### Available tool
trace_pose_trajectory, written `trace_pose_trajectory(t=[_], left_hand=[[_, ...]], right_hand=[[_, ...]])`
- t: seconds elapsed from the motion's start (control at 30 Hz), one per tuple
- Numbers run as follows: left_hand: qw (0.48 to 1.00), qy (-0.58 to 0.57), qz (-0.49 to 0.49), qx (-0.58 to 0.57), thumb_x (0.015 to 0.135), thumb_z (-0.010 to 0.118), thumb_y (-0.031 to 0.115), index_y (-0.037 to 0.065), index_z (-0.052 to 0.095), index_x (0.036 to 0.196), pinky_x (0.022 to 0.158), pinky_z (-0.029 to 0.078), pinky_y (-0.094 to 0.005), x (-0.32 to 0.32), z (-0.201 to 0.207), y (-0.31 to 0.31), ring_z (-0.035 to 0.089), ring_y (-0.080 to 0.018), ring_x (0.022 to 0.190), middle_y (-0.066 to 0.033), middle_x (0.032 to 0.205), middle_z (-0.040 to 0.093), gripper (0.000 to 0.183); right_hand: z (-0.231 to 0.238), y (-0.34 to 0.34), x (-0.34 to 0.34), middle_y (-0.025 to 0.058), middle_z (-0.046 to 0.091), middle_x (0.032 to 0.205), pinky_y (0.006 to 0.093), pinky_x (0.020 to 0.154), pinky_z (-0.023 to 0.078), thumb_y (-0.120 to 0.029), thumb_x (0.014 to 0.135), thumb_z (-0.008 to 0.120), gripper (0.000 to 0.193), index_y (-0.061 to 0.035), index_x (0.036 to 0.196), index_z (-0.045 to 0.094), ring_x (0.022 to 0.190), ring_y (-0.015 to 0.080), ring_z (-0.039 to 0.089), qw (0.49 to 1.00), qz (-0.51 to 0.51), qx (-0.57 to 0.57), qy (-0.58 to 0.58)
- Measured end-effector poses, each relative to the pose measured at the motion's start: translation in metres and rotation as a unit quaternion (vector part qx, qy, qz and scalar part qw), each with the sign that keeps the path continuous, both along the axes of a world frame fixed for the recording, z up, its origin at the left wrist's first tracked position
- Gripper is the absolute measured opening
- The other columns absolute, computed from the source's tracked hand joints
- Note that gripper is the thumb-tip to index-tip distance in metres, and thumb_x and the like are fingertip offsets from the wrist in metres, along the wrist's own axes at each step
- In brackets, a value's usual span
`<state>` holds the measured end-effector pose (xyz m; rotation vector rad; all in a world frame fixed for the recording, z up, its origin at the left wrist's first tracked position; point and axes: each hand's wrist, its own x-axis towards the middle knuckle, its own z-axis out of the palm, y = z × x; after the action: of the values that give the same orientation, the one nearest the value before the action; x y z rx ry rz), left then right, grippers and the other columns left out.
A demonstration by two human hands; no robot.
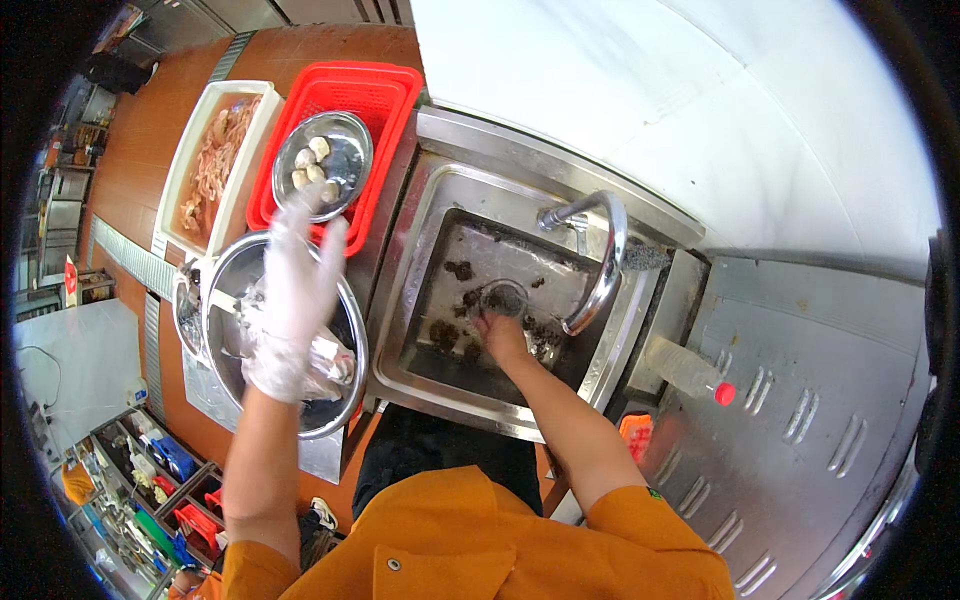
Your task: The person walks to a sink carrying two bowls, then repeatedly picks up small brown mushrooms, peels off their outer layers by hand, rinses them under running water, and places the cleaned mushrooms into a metal bowl. The person continues this process for several mushrooms and finishes by rinsing the sink.
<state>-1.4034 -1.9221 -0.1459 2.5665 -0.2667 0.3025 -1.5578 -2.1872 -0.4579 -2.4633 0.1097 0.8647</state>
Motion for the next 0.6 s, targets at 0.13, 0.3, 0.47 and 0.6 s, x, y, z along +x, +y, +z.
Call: trace_pose_trajectory(t=[0.13,0.3,0.47,0.6], left_hand=[[0.992,0.067,-0.049,-0.093,0.090,0.070,0.002,-0.002,0.063,0.132,0.112,0.045,-0.0459,-0.067,0.005,-0.039,0.061,-0.0397,0.125,-0.0226,0.130,0.065,0.043],[0.975,0.139,-0.102,-0.140,0.089,0.070,-0.001,-0.001,0.065,0.129,0.112,0.046,-0.0436,-0.106,-0.022,-0.067,0.061,-0.0371,0.127,-0.0204,0.129,0.066,0.041],[0.953,0.228,-0.081,-0.184,0.093,0.067,0.005,-0.004,0.064,0.128,0.105,0.050,-0.0449,-0.120,-0.056,-0.077,0.063,-0.0400,0.120,-0.0240,0.124,0.068,0.036],[0.879,0.378,-0.059,-0.284,0.100,0.064,0.016,-0.007,0.048,0.149,0.092,0.056,-0.0435,-0.122,-0.069,-0.107,0.072,-0.0389,0.103,-0.0251,0.115,0.072,0.056]], right_hand=[[0.020,0.018,0.020,0.0194,0.055,0.142,0.0516,0.099,0.050,-0.019,0.097,0.065,0.027,-0.0092,0.120,0.076,0.129,0.0383,0.053,0.989,0.073,-0.061,-0.117],[-0.009,0.023,0.065,0.0140,0.065,0.127,0.0475,0.093,0.053,-0.017,0.097,0.065,0.032,-0.0131,0.128,0.067,0.114,0.0338,0.063,0.988,0.069,-0.030,-0.132],[0.061,0.005,0.060,0.0073,0.072,0.113,0.0296,0.079,0.052,-0.023,0.106,0.059,0.024,-0.0093,0.125,0.066,0.090,0.0173,0.067,0.781,-0.436,0.443,0.059],[0.158,-0.025,0.015,0.0033,0.070,0.104,0.0244,0.074,0.047,-0.028,0.108,0.059,0.028,-0.0068,0.125,0.066,0.084,0.0110,0.063,0.676,-0.462,0.572,0.035]])
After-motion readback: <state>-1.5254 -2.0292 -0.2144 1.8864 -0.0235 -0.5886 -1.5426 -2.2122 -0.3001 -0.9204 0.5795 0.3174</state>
